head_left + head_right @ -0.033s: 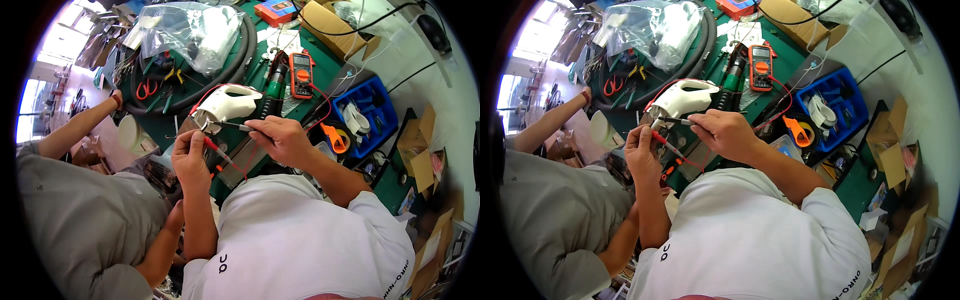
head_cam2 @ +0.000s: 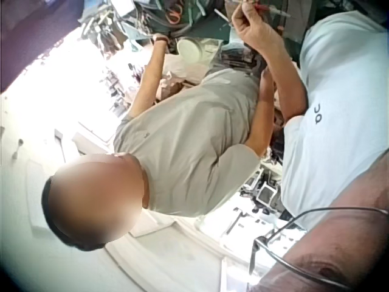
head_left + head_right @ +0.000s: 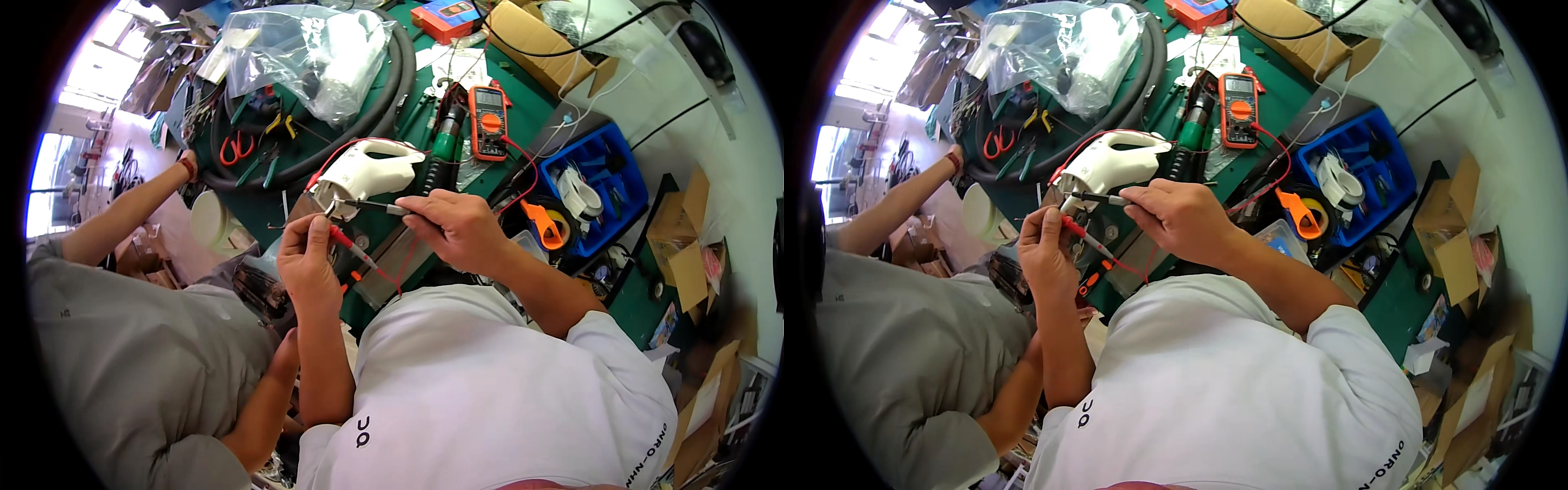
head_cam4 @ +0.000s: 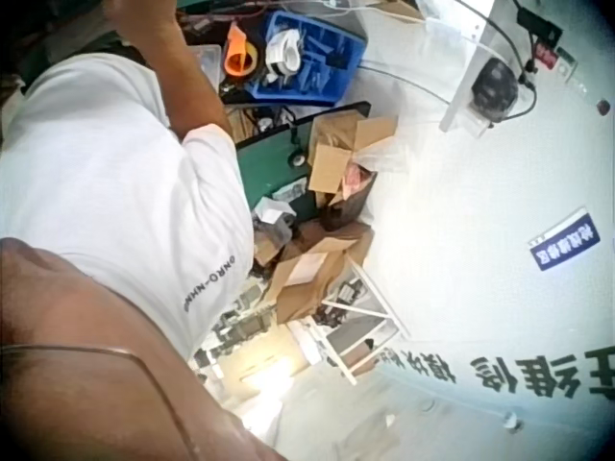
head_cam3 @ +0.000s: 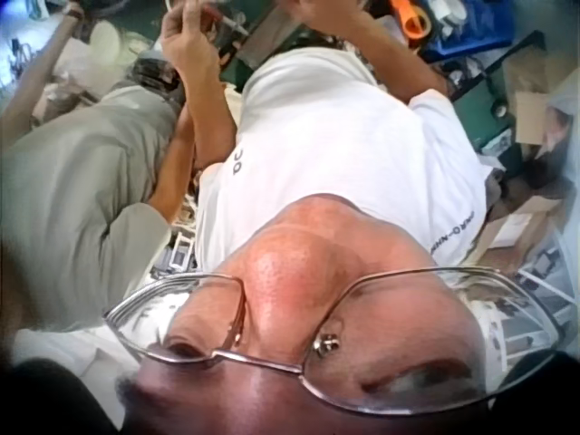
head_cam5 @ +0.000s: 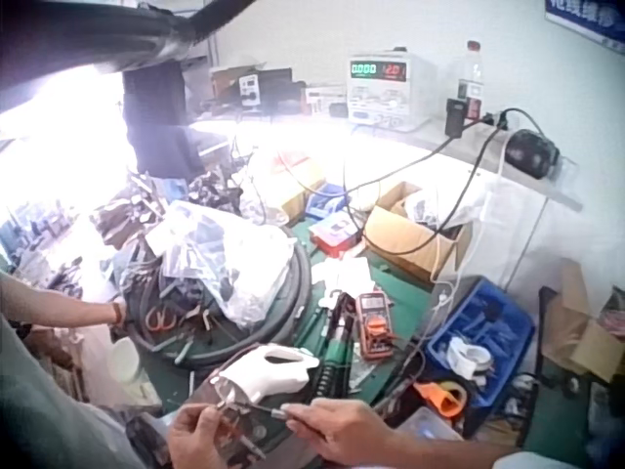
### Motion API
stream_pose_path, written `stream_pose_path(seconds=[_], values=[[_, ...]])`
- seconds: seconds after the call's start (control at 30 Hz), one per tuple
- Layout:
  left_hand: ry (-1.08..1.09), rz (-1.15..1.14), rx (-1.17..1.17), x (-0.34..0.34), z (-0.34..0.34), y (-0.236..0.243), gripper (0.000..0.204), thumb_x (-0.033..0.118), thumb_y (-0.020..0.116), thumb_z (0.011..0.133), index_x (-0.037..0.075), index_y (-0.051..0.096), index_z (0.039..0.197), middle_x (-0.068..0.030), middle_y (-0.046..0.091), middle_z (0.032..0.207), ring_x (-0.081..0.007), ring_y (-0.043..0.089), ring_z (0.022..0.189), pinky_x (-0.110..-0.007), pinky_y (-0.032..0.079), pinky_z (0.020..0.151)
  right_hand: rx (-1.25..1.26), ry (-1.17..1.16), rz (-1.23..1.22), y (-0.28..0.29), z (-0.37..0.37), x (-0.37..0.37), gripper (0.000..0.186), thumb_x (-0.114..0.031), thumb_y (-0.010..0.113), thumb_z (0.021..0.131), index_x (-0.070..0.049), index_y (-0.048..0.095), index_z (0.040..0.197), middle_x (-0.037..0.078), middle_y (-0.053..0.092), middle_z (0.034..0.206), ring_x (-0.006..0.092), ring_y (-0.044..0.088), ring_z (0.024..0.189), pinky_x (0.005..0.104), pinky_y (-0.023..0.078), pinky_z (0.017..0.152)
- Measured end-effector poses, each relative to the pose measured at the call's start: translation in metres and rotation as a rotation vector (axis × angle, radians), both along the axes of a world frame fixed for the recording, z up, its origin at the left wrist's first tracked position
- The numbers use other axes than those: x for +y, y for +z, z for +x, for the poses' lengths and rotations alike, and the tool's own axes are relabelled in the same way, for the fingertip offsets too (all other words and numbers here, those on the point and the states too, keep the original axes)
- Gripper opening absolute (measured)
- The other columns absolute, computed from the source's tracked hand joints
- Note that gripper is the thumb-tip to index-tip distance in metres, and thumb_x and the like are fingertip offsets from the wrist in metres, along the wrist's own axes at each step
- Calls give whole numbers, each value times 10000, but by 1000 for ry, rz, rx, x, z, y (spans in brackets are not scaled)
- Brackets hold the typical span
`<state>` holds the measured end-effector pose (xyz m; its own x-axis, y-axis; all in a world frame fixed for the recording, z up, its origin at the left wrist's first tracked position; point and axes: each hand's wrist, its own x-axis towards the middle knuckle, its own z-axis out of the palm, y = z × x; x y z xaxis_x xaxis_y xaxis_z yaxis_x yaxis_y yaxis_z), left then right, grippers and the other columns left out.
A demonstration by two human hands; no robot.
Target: The person connects wires to a white plastic component at a workbench, using a multimeter to test terminals and a wire stripper to prepare the wire ends. They work with another person to position the component and secure the electrical connections.
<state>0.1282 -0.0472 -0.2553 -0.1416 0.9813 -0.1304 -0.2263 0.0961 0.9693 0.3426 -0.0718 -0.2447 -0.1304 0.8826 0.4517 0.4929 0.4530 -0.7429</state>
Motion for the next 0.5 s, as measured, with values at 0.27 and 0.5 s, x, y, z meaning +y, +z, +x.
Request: stream_pose_path(seconds=[0.27,0.5], values=[[-19,-11,-1,0,2,3,132,127,631,909,4,609,952,-42,625,829,-104,603,706,-229,525,654,7,-4,8,-2,3,0,203,-83,664,843,-49,663,1043,74,522,651,214,527,536,324,424,490],[7,-4,-67,-1,-3,-9,81,90,630,903,25,615,949,-35,629,859,-106,604,722,-227,522,662,2,-2,9,-3,-2,1,207,-83,671,829,-38,665,1031,81,552,673,221,541,549,319,436,499]])
